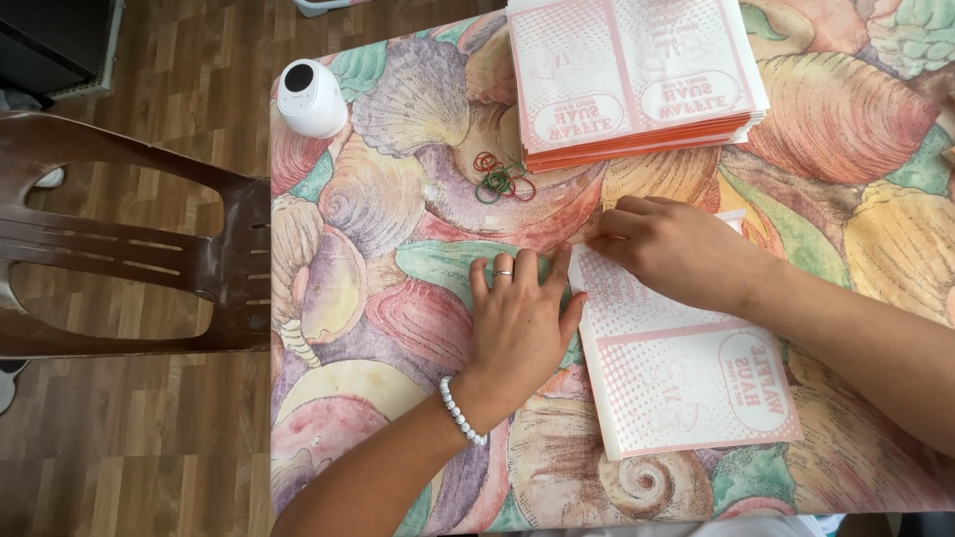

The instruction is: Folding printed paper sheets into bags and stacking them on a table.

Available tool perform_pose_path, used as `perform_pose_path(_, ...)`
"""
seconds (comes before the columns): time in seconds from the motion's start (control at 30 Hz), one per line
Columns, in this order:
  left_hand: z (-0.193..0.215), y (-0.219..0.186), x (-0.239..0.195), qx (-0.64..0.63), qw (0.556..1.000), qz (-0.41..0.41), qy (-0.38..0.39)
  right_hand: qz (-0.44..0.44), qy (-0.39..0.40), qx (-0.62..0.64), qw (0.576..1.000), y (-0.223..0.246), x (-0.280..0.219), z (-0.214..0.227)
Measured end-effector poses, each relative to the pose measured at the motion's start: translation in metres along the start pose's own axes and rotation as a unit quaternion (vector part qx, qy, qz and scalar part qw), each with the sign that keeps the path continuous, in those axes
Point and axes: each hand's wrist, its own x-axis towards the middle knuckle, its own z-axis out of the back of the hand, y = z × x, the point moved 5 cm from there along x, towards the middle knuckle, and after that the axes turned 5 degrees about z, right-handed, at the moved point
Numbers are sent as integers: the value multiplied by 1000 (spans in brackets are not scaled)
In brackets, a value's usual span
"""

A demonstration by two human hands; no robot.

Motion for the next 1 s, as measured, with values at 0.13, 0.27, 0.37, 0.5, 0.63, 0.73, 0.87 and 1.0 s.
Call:
perform_pose_path(0.13, 0, -1, -1, 23, 1000, 7, 17, 23, 32, -36, 999, 8, -1, 4)
perform_pose_path(0.27, -4, -3, -3, 41, 999, 8, 23, 58, 79, -101, 990, 17, 2, 0)
perform_pose_path(0.37, -10, -5, -5, 48, 999, 2, 15, 63, 91, -109, 988, 19, 3, 2)
perform_pose_path(0.5, -10, -5, -5, 50, 999, 7, 13, 66, 97, -109, 987, 19, 7, 4)
perform_pose_path(0.63, -8, -5, -4, 49, 999, 8, 16, 73, 102, -119, 985, 18, 6, -1)
perform_pose_path(0.73, -4, -4, -2, 49, 999, 7, 10, 70, 108, -110, 986, 18, 5, -2)
perform_pose_path(0.87, 0, -2, 1, 11, 999, 22, 31, 54, 110, -122, 985, 19, 5, -3)
perform_pose_path(1.0, 1, 2, 3, -17, 998, 29, 48, 42, 112, -128, 984, 18, 6, -4)
